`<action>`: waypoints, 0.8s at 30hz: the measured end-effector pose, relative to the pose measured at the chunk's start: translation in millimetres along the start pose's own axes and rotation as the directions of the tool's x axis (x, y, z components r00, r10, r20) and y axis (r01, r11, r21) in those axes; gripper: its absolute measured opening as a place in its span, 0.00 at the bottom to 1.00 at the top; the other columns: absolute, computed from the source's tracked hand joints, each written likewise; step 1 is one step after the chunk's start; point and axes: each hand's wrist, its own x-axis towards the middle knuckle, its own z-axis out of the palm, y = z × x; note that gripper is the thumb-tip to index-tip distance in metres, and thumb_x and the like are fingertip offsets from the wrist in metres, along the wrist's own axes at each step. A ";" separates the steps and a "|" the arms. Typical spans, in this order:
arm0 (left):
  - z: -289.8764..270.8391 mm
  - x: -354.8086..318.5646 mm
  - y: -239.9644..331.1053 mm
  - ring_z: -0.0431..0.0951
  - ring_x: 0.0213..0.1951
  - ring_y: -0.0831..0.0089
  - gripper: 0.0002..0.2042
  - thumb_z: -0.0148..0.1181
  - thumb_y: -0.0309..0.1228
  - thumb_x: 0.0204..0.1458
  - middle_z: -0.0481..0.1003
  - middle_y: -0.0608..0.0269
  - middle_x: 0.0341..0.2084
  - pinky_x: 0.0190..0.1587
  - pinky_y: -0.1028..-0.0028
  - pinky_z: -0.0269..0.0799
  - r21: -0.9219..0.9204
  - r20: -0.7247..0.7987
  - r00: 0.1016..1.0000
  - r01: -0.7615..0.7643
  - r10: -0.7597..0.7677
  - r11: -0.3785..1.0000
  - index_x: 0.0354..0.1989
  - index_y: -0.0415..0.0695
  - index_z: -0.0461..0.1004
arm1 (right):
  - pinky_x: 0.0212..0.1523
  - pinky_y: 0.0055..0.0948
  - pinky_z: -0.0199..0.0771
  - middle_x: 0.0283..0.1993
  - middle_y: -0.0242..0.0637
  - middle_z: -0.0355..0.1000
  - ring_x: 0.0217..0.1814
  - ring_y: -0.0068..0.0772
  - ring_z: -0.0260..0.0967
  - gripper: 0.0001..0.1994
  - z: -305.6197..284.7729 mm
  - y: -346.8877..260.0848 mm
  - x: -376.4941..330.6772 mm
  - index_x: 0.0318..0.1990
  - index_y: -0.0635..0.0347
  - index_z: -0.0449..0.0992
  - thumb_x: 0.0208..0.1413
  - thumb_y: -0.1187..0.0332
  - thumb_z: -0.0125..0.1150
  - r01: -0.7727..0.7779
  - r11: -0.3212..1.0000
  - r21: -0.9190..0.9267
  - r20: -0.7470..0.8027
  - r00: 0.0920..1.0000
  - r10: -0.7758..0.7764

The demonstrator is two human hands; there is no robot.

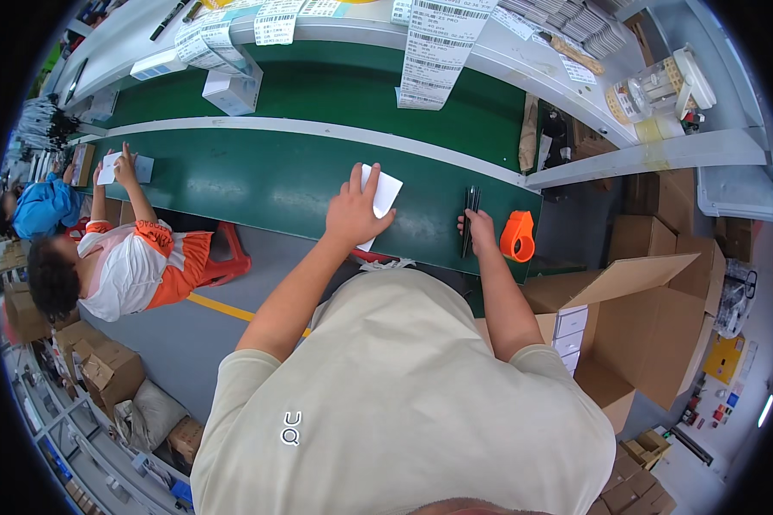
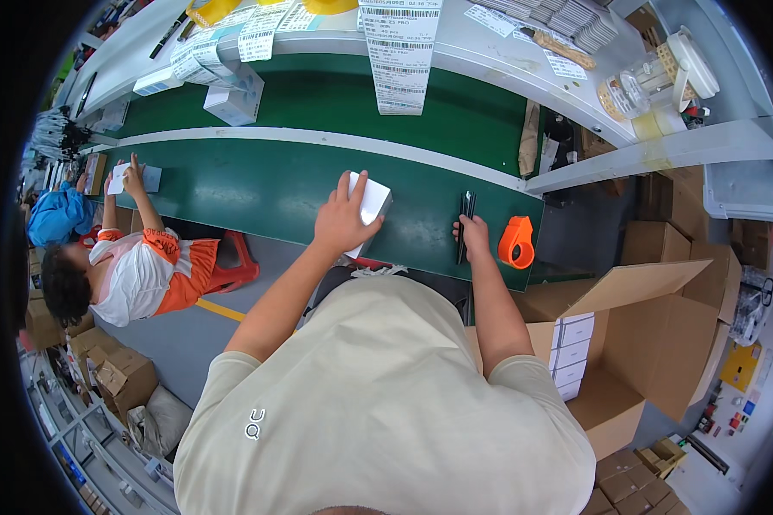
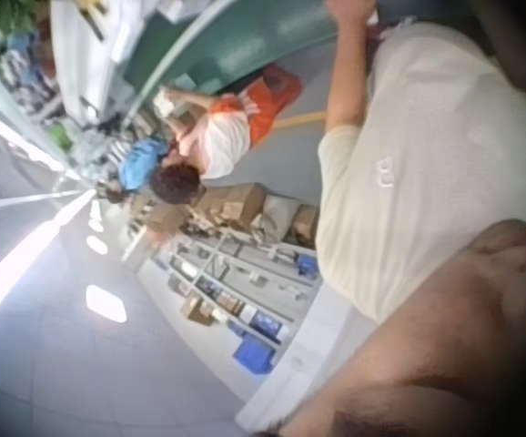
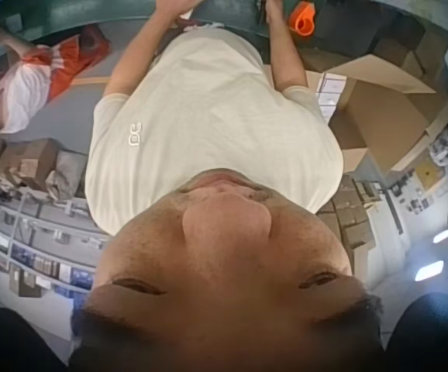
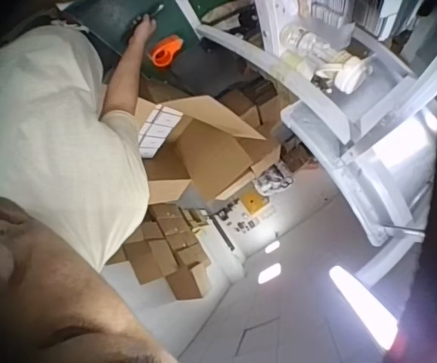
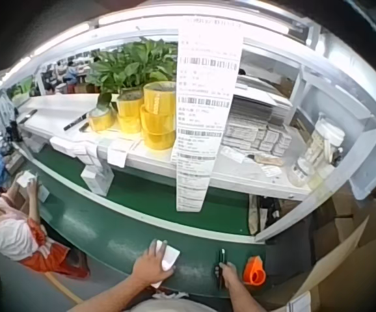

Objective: The person packs white product boxes into a cardboard box, handles cable ties while holding a small box on the assembly line, and picks up a water bottle.

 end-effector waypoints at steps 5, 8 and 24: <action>0.2 0.1 -0.7 0.77 0.47 0.48 0.46 0.66 0.52 0.45 0.59 0.41 0.65 0.41 0.56 0.79 0.004 0.001 1.000 -0.001 0.001 1.000 0.72 0.47 0.56 | 0.32 0.30 0.72 0.32 0.36 0.76 0.30 0.29 0.73 0.08 -5.6 5.8 10.1 0.40 0.62 0.75 0.61 0.66 0.59 0.071 0.995 -0.068 -0.035 0.997 -0.073; 0.9 -0.2 -1.1 0.77 0.47 0.48 0.46 0.66 0.52 0.45 0.59 0.41 0.65 0.41 0.57 0.79 0.010 0.002 1.000 0.001 -0.001 1.000 0.72 0.47 0.56 | 0.32 0.30 0.71 0.31 0.35 0.75 0.30 0.27 0.72 0.09 -6.1 10.2 16.1 0.41 0.63 0.77 0.60 0.66 0.59 0.107 0.986 -0.124 -0.107 0.987 -0.121; 0.3 -1.3 1.6 0.76 0.51 0.46 0.47 0.67 0.51 0.45 0.58 0.41 0.67 0.47 0.56 0.79 -0.014 0.051 0.998 0.040 -0.039 0.999 0.73 0.49 0.54 | 0.33 0.27 0.68 0.34 0.27 0.71 0.33 0.25 0.67 0.09 -6.8 4.1 16.0 0.44 0.54 0.77 0.59 0.63 0.59 0.041 0.974 -0.221 -0.095 0.993 -0.063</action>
